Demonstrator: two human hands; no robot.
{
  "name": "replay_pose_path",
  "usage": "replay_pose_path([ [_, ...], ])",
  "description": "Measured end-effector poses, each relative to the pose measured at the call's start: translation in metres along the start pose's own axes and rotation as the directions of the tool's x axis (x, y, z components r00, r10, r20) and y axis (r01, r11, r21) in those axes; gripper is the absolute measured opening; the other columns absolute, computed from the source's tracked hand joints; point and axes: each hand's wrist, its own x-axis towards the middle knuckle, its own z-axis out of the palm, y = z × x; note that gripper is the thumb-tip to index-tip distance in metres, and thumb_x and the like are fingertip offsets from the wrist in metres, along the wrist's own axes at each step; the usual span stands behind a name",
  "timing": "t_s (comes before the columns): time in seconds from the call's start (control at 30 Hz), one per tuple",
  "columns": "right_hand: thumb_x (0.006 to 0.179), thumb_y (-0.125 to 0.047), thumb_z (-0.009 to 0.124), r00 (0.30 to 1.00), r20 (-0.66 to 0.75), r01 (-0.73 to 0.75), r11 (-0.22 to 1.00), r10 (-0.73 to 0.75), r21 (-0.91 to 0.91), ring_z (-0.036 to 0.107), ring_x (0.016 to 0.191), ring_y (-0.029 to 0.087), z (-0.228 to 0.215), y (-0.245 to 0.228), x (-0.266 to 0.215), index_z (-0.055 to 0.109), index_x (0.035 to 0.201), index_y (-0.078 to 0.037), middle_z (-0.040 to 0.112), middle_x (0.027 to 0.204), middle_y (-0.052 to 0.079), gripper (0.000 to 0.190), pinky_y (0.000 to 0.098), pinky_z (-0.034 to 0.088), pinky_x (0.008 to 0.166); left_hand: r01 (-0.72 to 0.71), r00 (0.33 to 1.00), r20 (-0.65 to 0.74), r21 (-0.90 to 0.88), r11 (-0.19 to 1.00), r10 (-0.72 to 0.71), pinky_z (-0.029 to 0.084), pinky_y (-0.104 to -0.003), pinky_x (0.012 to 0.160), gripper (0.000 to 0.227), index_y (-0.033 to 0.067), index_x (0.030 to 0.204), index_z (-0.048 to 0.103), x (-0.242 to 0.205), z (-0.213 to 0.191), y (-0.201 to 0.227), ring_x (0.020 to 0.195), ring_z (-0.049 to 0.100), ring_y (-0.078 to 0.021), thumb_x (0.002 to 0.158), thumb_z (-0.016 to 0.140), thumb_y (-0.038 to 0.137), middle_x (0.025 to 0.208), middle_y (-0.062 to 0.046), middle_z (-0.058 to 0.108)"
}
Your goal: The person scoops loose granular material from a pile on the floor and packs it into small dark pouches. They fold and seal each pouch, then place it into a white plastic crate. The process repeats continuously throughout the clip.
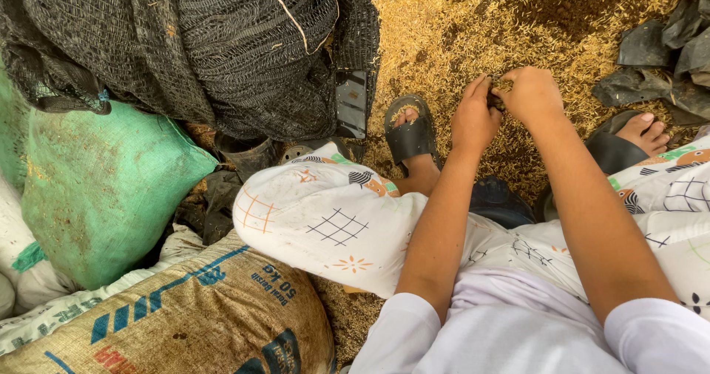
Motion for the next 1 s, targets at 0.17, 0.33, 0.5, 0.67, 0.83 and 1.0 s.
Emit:
replay_pose_path([
  [0.17,0.091,-0.005,0.064,0.994,0.105,-0.057,0.98,0.037,0.193,0.068,0.059,0.024,-0.001,0.005,0.01,0.078,0.127,-0.014,0.076,0.084,0.021,0.039,0.039,0.056,0.058,0.011,0.999,0.034,-0.007,1.0,-0.011,0.055,-0.04,0.101,0.066,0.0024,0.144,0.054,0.001,-0.001,0.001,0.123,0.065,-0.0299,0.079,0.07,-0.001,0.156,-0.008,0.05],
  [0.33,0.083,-0.015,0.075,0.998,0.058,-0.028,0.917,0.005,0.398,0.069,0.078,0.024,0.0,0.013,0.016,0.072,0.127,-0.004,0.076,0.104,0.02,0.045,0.0377,0.055,0.067,0.007,1.0,0.025,-0.045,0.999,-0.006,0.053,-0.041,0.102,0.067,0.0032,0.143,0.055,0.001,0.0,0.0,0.125,0.063,-0.0314,0.079,0.072,0.001,0.153,-0.009,0.052],
  [0.5,0.087,-0.016,0.075,0.993,-0.009,0.114,0.96,-0.116,0.257,0.071,0.093,0.031,0.01,0.009,0.013,0.073,0.126,-0.002,0.073,0.112,0.02,0.042,0.0414,0.056,0.082,-0.018,1.0,-0.019,-0.083,0.996,0.016,0.053,-0.04,0.106,0.064,0.002,0.143,0.056,0.001,0.006,-0.004,0.13,0.062,-0.0318,0.081,0.073,0.002,0.155,-0.011,0.052],
  [0.67,0.101,-0.017,0.065,0.935,-0.251,0.331,0.873,-0.251,0.357,0.073,0.1,0.029,0.006,0.033,0.025,0.076,0.12,-0.009,0.076,0.115,0.015,0.024,0.0407,0.057,0.088,0.0,0.993,-0.117,-0.064,0.998,-0.007,0.051,-0.039,0.11,0.061,0.0009,0.142,0.057,0.006,0.007,-0.011,0.131,0.062,-0.0322,0.083,0.07,0.003,0.153,-0.014,0.053],
  [0.83,0.107,-0.017,0.062,0.865,-0.438,0.348,0.921,-0.244,0.173,0.051,0.134,0.042,-0.002,0.074,0.017,0.055,0.142,0.005,0.055,0.146,0.03,0.042,0.0493,0.042,0.113,0.123,0.983,-0.115,-0.139,0.983,-0.14,0.054,-0.037,0.099,0.06,0.002,0.144,0.055,0.015,-0.011,-0.018,0.116,0.068,-0.0313,0.084,0.066,0.006,0.154,-0.015,0.052],
  [1.0,0.095,-0.041,0.06,0.917,-0.216,0.35,0.936,-0.335,0.031,0.041,0.148,0.037,0.047,0.059,0.006,0.042,0.151,-0.003,0.043,0.156,0.02,0.07,0.0509,0.032,0.124,0.238,0.958,-0.105,-0.229,0.944,-0.267,0.06,-0.032,0.082,0.063,0.0025,0.148,0.053,0.025,-0.037,-0.028,0.085,0.075,-0.0229,0.086,0.067,0.003,0.154,-0.017,0.051],
])
